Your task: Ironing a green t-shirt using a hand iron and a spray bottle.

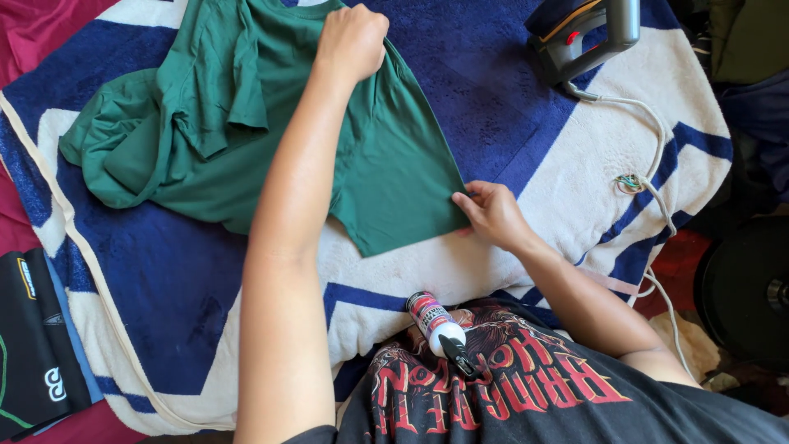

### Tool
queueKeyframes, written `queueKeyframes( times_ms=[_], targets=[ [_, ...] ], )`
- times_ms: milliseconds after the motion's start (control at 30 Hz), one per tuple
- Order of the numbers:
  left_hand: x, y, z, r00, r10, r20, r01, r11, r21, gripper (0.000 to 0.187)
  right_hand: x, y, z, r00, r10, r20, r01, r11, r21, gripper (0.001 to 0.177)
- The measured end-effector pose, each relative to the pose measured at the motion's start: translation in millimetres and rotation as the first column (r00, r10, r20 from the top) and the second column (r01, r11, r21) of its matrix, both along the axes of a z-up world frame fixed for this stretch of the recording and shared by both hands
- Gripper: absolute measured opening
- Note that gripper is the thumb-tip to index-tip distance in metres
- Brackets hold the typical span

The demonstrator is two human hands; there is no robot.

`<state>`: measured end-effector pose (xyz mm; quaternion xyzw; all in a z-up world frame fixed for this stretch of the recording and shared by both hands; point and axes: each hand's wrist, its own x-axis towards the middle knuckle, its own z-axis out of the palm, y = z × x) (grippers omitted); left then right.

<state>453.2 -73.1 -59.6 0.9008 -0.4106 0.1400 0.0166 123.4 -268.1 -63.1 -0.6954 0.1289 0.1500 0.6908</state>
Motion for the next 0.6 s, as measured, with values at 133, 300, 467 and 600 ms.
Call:
queueKeyframes(
  times_ms=[133, 300, 467, 600],
  targets=[
    [-22.1, -0.4, -15.8, 0.991, 0.077, -0.105, -0.100, 0.968, -0.231, 0.016, -2.1, -10.2, 27.8, 0.986, 0.034, -0.161, -0.077, 0.961, -0.264, 0.028],
    [-110.4, -9.1, 10.4, 0.950, 0.154, -0.270, -0.205, 0.963, -0.174, 0.025, -3.1, -53.7, 16.9, 0.998, 0.063, 0.020, -0.047, 0.892, -0.449, 0.026],
    [-187.0, -25.9, -33.5, 0.959, -0.043, -0.279, -0.001, 0.988, -0.157, 0.062, 32.5, -141.1, -14.9, 0.891, -0.171, 0.421, 0.373, 0.804, -0.463, 0.024],
    [-181.5, -54.9, -29.3, 0.919, 0.198, -0.341, -0.266, 0.950, -0.163, 0.082, 75.4, -167.2, -14.2, 0.682, -0.052, 0.730, 0.604, 0.603, -0.521, 0.049]
  ],
)
